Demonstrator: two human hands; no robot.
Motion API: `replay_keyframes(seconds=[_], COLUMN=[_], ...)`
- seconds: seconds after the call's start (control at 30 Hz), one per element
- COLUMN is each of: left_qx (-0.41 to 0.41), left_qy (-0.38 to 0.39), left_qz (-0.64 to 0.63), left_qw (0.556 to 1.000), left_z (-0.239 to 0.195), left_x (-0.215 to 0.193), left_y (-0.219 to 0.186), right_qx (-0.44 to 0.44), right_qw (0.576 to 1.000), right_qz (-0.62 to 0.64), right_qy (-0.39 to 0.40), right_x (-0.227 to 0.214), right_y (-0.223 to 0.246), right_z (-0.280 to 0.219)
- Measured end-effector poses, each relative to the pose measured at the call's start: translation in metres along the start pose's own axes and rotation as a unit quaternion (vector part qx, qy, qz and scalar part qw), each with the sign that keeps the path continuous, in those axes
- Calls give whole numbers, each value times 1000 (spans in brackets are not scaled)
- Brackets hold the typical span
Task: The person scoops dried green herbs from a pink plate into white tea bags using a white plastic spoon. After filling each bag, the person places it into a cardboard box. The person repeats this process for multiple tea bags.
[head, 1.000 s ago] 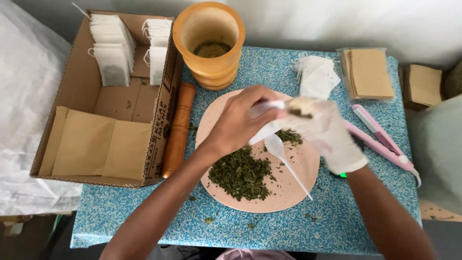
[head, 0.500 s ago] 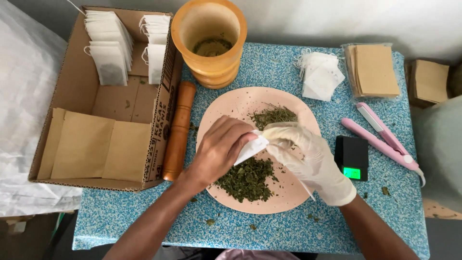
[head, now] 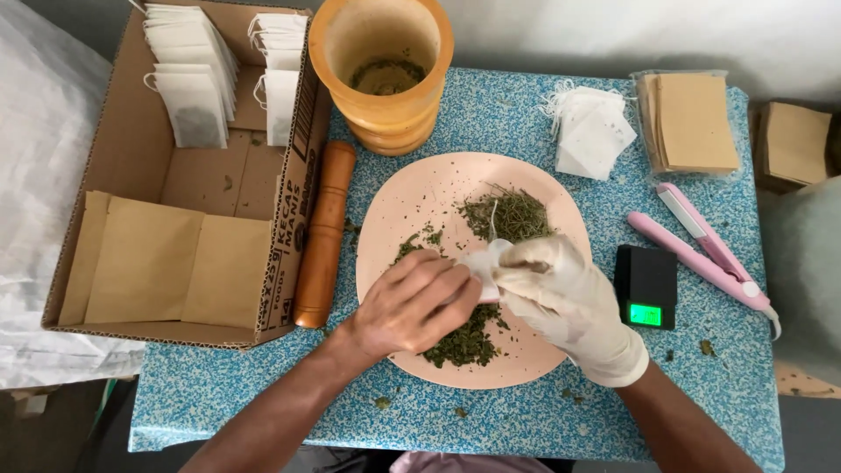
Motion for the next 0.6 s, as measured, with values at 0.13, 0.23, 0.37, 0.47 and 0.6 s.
replay_keyframes(seconds=[0.13, 0.23, 0.37, 0.47, 0.6], left_qx=[-17, -24, -46, -70, -90], left_qy=[3, 3, -5, -1, 14], left_qz=[-5, -11, -44, -93, -135], left_qw=[1000, 1000, 998, 993, 987], left_z=[0, 6, 7, 19, 18], left_x=[-2, -6, -6, -13, -9], left_y=[8, 11, 15, 22, 22], right_qx=[-27, -56, -18, -14, -7], right_qw=[999, 998, 998, 998, 993], right_qz=[-18, -32, 31, 56, 94], right_qy=[6, 10, 41, -3, -70], right_x=[-2, -2, -9, -7, -9], right_y=[-1, -1, 6, 2, -5], right_z=[-1, 6, 28, 15, 2])
Point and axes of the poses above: each hand's wrist, its own z-axis towards the middle knuckle, its own x-axis out of the palm, y = z × x, the point moved 9 cm from there along z, towards the middle knuckle, and after that the axes turned 2 degrees about -z, right-handed, at the moved point
